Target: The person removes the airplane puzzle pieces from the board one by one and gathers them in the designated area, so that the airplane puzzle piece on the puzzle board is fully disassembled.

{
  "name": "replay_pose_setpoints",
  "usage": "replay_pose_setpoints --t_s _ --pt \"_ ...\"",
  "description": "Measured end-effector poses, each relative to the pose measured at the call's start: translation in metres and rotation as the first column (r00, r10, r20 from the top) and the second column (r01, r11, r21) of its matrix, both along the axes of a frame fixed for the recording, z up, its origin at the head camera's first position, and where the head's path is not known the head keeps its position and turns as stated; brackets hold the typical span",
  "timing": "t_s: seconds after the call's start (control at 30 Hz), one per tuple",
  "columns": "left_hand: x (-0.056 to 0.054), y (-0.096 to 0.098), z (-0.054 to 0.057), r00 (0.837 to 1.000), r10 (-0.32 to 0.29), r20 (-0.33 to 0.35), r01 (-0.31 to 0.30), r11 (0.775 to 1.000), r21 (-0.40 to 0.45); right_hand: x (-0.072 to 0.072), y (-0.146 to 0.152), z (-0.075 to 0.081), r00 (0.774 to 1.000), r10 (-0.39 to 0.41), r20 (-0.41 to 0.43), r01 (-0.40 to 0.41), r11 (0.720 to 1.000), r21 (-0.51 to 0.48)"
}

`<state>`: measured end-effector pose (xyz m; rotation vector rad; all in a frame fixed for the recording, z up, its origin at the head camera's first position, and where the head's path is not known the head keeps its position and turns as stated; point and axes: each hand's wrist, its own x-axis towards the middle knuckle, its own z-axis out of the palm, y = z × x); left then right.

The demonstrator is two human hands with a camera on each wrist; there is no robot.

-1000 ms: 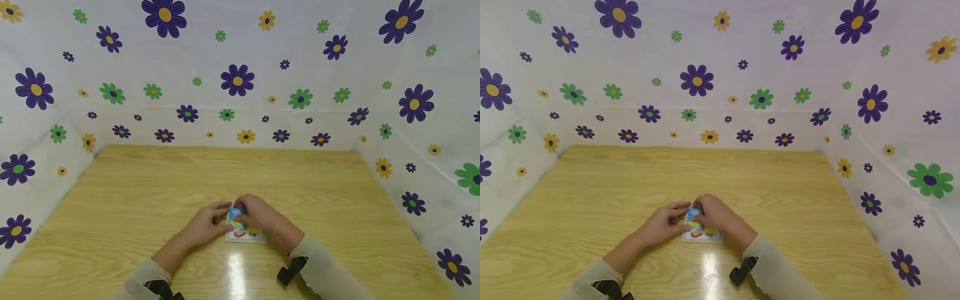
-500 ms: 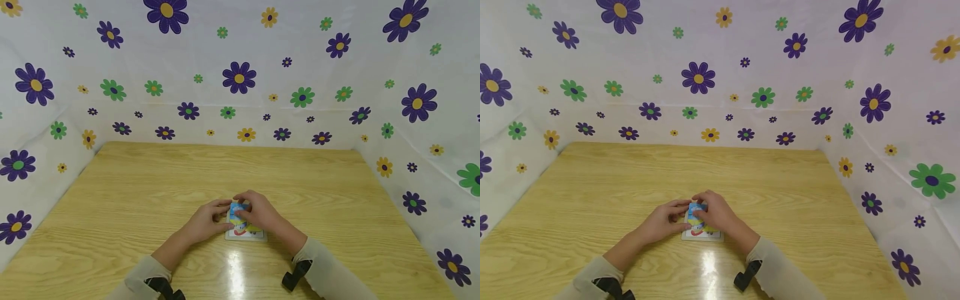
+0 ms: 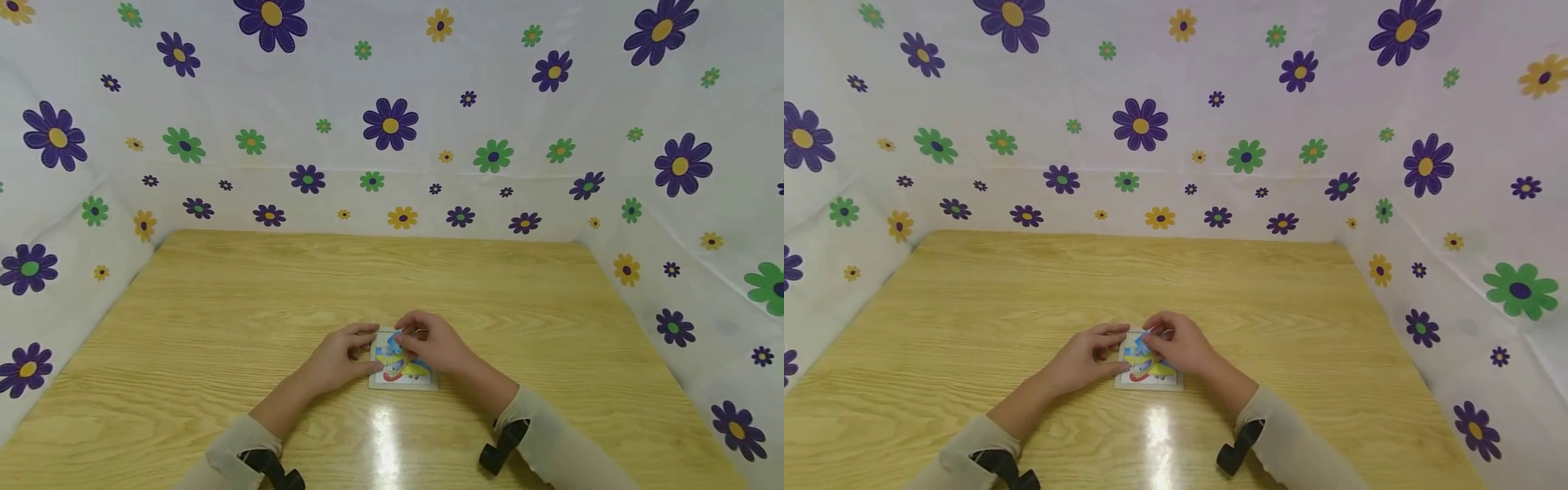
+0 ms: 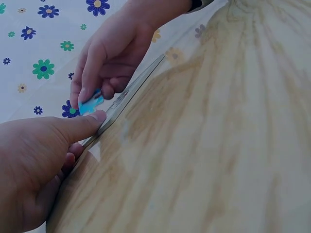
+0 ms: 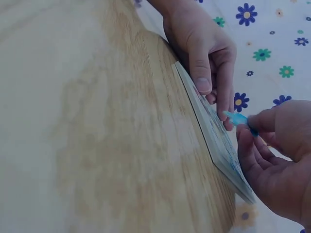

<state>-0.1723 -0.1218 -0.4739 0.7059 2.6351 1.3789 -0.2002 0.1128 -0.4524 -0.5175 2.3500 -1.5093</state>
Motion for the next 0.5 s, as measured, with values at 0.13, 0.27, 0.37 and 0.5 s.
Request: replay_pose_setpoints --t_s 0.13,0.27,0.37,0.5 --pt "0.000 0.000 0.002 1.000 0.005 -0.001 -0.005 1.000 -0.018 0.009 0.013 0.006 0.998 -0.060 0.034 0.061 0.998 -0.036" --pt "0.002 -0.002 0.003 1.000 -0.005 0.013 0.005 1.000 -0.008 0.015 0.024 0.007 0.989 -0.114 0.094 0.121 0.990 -0.066" --pt "0.002 -0.002 0.003 1.000 -0.020 0.011 0.020 1.000 0.005 0.015 0.034 0.006 0.977 -0.173 0.126 0.183 0.981 -0.071" --pt "0.001 -0.002 0.002 1.000 -0.019 0.013 0.019 1.000 0.013 0.012 0.045 0.004 0.954 -0.268 0.133 0.278 0.959 -0.057"
